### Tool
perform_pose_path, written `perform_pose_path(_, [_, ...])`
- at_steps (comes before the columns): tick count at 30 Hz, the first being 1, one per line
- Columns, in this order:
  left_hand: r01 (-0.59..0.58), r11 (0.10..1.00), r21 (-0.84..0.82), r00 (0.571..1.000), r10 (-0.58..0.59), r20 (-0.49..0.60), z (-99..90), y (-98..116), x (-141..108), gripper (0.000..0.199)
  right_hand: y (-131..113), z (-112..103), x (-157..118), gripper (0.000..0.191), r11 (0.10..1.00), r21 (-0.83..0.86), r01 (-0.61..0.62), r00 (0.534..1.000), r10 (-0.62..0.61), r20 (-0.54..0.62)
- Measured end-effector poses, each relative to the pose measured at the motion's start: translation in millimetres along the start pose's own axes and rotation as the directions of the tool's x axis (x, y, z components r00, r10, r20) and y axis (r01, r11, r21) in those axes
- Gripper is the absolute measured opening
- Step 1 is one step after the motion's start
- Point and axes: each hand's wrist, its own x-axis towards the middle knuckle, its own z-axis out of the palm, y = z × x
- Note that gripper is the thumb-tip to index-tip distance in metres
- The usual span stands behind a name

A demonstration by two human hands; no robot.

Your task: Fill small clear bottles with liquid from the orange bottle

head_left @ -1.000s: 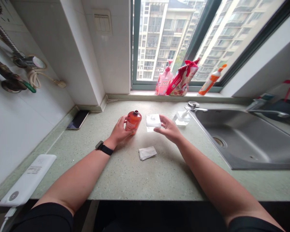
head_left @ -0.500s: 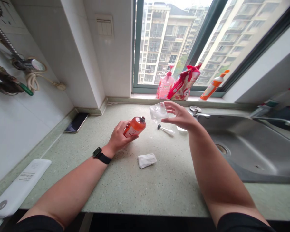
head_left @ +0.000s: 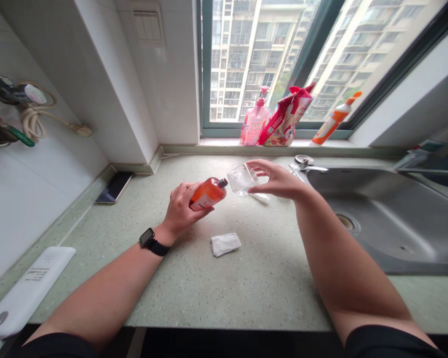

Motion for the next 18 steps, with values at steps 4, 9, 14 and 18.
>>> perform_pose_path(4, [0.006,0.999,0.034,1.000,-0.007,0.012,-0.3,4.2,-0.8,0.076,-4.6,2.4,0.1,0.078,0.998,-0.055,0.018,0.999,-0.016,0.036])
perform_pose_path(9, [0.019,0.998,0.060,0.999,-0.020,0.025,0.9,5.1,-1.9,0.076,-7.6,4.9,0.3,0.073,0.991,-0.120,0.056,0.997,-0.050,0.050])
perform_pose_path(14, [0.029,0.998,0.057,0.999,-0.031,0.031,1.2,6.2,-2.1,0.075,-8.5,6.8,0.0,0.071,0.979,-0.180,0.091,0.996,-0.086,0.039])
perform_pose_path(18, [0.030,0.998,0.055,0.998,-0.033,0.050,0.5,7.7,-1.8,0.074,-9.9,8.6,-0.1,0.070,0.971,-0.213,0.107,0.994,-0.103,0.032])
